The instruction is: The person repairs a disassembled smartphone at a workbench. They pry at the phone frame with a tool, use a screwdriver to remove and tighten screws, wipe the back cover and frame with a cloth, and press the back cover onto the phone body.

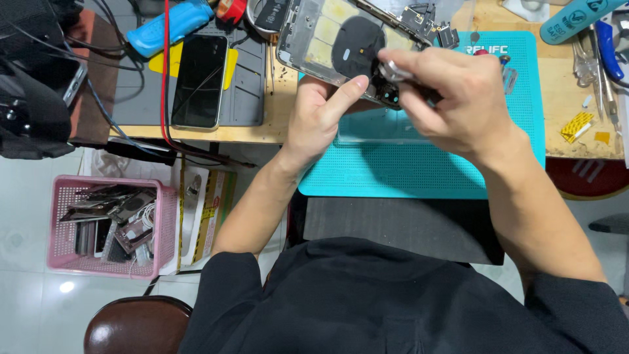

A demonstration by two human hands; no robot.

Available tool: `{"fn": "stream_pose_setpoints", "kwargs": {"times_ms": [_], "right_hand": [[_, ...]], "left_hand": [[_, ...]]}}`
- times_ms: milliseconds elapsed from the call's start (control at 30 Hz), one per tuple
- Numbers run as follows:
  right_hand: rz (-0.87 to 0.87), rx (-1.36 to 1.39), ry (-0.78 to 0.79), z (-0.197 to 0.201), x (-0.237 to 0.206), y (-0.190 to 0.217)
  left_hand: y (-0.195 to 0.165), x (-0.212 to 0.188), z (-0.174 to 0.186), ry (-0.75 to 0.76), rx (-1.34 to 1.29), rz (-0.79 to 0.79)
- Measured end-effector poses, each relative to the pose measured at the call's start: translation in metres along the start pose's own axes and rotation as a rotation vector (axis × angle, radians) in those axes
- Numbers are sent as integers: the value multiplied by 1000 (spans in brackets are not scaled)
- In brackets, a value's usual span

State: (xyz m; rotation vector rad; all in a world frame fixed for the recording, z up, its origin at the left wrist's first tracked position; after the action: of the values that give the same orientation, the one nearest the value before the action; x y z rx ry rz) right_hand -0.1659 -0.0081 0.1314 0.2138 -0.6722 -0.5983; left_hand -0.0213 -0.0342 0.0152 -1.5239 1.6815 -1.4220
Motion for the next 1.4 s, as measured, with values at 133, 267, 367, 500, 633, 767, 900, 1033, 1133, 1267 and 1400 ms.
{"fn": "stream_pose_setpoints", "kwargs": {"times_ms": [133,267,367,500,633,767,900,1033,1133,1267,1400], "right_hand": [[-320,339,-131,9,-8,-33],[-585,1213,-183,-2,-14,-63],[-769,1454,-182,-15,-24,-75],[-702,1292,-63,-21,-29,-79],[-718,1272,-113,-27,-38,-88],[-732,1288,-188,-26,-45,-94],[-694,1231,-178,-27,-48,-97],[-673,1224,-165,-31,-48,-96],[-663,1142,-163,-28,-45,-93],[-760,856,-258,-5,-47,-98],[-525,346,-222,32,-43,-81]], "left_hand": [[-12,3,-3,-18,67,-43],[-33,5,-6,-139,634,-26],[-79,0,-38,45,960,-479],[-85,5,-52,112,1377,-581],[-83,10,-42,-9,1371,-535],[-76,10,-13,-116,853,-383],[-40,14,-3,4,129,-60],[-31,10,-4,35,-49,11],[-29,8,-2,1,-19,-4],[-30,9,3,-18,-1,-61],[-23,16,4,-1,-69,5]]}}
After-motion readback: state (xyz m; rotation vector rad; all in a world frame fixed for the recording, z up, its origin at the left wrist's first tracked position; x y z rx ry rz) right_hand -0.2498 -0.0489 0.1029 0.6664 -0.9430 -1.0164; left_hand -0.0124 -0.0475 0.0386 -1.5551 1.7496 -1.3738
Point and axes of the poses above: each hand's wrist, its own x-axis towards the middle knuckle, its own z-axis out of the back of the hand, y = z × x, the point moved 9 cm from there along x, towards the middle knuckle, and after that the axes turned 5 degrees about y, right-handed, at the moved point
